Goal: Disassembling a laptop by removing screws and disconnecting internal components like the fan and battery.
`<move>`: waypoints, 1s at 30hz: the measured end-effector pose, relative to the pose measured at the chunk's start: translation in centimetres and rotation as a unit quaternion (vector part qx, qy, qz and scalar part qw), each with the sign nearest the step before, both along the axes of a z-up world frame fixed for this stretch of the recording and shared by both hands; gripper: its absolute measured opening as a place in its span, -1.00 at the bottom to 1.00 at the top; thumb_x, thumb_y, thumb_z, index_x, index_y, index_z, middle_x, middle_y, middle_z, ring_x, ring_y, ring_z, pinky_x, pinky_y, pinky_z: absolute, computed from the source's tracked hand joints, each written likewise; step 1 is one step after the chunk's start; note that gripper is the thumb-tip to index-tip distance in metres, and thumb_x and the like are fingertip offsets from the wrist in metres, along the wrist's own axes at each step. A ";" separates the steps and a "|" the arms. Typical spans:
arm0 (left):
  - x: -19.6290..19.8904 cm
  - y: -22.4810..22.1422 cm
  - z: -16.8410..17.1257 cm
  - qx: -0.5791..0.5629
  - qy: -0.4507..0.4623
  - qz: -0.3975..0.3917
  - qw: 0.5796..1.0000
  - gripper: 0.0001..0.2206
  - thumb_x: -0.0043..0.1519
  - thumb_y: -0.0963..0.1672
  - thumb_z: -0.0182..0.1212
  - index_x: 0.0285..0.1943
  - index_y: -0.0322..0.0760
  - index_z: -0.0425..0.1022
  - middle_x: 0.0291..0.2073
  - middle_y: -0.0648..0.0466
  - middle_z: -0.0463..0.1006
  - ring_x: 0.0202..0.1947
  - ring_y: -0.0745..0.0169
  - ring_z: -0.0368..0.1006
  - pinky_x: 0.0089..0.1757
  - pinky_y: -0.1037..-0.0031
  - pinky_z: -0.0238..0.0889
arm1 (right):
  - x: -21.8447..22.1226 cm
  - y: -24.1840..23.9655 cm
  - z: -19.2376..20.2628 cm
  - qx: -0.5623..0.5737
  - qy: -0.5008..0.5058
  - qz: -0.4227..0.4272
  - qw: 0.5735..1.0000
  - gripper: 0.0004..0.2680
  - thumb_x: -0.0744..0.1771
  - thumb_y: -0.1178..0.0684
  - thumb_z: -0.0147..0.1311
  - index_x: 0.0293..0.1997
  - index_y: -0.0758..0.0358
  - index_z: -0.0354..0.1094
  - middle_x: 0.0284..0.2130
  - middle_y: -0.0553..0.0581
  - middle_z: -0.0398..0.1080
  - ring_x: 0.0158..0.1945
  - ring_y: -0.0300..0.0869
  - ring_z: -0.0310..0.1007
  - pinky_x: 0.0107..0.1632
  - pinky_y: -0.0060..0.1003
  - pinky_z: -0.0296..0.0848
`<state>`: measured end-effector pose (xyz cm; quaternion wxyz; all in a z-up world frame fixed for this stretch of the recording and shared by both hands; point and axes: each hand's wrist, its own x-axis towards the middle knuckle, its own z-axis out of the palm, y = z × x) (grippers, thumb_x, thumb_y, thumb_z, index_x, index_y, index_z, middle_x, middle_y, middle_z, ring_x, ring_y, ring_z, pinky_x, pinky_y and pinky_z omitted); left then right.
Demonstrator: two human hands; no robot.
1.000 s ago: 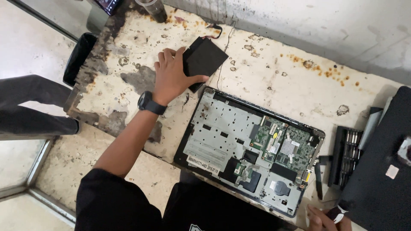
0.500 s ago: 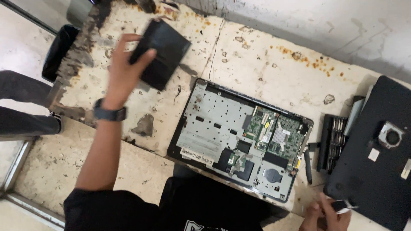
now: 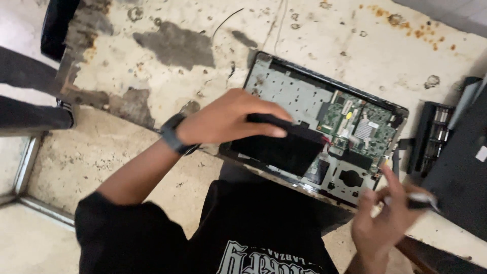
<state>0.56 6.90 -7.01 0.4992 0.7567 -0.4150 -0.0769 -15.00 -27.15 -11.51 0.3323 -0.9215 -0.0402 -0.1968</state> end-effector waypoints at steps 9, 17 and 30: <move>1.9 -0.3 -2.1 0.040 0.111 -0.026 0.993 -0.71 0.34 0.02 0.22 0.16 -0.07 0.62 -0.66 0.20 0.48 -0.76 0.44 -0.17 -0.57 0.57 -0.22 | 4.9 7.0 4.3 -0.037 0.200 -0.027 0.979 -0.82 0.40 -0.05 0.20 0.10 0.05 0.51 0.52 0.58 -0.18 -0.56 -0.08 0.27 -0.15 -0.07 0.37; 2.2 0.2 -3.8 0.101 0.001 0.008 0.995 -0.68 0.31 0.04 0.22 0.15 -0.07 0.60 -0.09 0.08 0.64 -0.18 0.10 0.58 -0.20 0.37 0.40 | 4.5 6.9 3.1 -0.013 0.156 0.004 0.988 -0.93 0.45 0.04 0.15 -0.02 0.09 0.51 0.30 0.47 0.18 -0.52 -0.08 0.31 0.00 -0.06 0.43; -1.6 2.9 -2.6 0.154 -0.111 0.165 0.968 -0.70 0.33 0.04 0.19 0.18 -0.02 0.53 0.25 -0.03 0.41 0.27 0.00 0.31 0.25 -0.01 0.19 | 5.1 6.5 3.9 -0.089 0.104 0.043 0.990 -0.91 0.46 0.07 0.18 -0.12 0.20 0.57 0.14 0.41 0.20 -0.26 0.04 0.47 -0.23 -0.07 0.44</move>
